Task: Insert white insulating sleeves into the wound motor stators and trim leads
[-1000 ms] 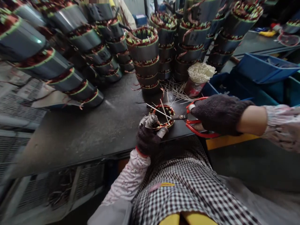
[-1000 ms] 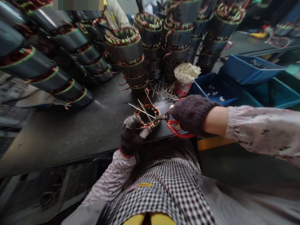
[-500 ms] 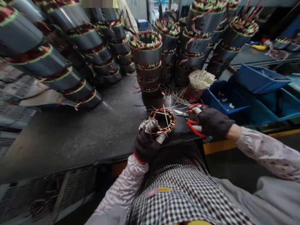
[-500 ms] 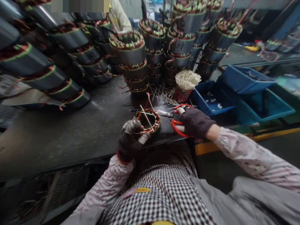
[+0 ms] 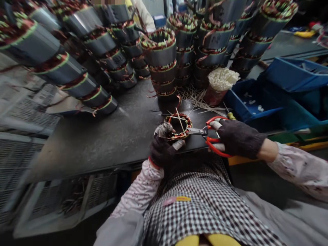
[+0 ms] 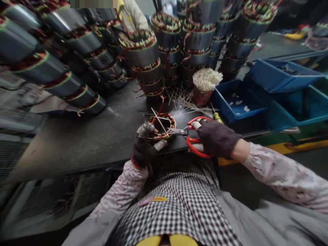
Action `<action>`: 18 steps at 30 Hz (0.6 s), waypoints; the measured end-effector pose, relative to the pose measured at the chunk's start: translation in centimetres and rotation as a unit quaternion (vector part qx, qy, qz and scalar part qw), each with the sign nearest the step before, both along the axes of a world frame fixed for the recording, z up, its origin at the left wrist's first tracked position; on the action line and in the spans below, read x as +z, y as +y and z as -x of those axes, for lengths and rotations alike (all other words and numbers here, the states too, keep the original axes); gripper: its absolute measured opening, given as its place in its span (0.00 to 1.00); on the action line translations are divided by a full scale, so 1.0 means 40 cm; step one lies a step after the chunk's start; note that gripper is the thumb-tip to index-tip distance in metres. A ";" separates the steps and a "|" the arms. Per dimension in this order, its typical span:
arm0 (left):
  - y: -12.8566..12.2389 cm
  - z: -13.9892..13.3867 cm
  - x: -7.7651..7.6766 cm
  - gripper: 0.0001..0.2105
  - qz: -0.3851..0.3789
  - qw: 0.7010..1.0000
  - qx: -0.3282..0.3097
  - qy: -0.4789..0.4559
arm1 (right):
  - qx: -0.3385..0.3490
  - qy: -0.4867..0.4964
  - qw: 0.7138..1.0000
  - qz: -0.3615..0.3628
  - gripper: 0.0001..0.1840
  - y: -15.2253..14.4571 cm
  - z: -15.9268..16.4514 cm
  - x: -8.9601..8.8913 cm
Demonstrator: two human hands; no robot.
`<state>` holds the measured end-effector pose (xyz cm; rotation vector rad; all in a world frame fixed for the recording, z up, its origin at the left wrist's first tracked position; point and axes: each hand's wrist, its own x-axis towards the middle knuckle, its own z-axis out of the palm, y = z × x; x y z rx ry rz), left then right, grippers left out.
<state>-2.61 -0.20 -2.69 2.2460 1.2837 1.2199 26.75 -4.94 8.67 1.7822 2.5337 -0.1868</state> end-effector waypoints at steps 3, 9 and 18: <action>0.001 0.000 -0.019 0.37 -0.009 0.999 0.016 0.031 | 0.035 -0.052 0.998 0.009 0.30 0.007 0.045 0.041; 0.002 0.060 0.034 0.30 -0.042 0.995 -0.024 0.092 | -0.006 -0.072 0.993 0.090 0.20 0.028 0.038 0.076; 0.036 -0.044 0.165 0.21 -0.083 0.957 -0.110 0.256 | -0.144 -0.029 0.989 -0.022 0.25 0.120 0.024 -0.049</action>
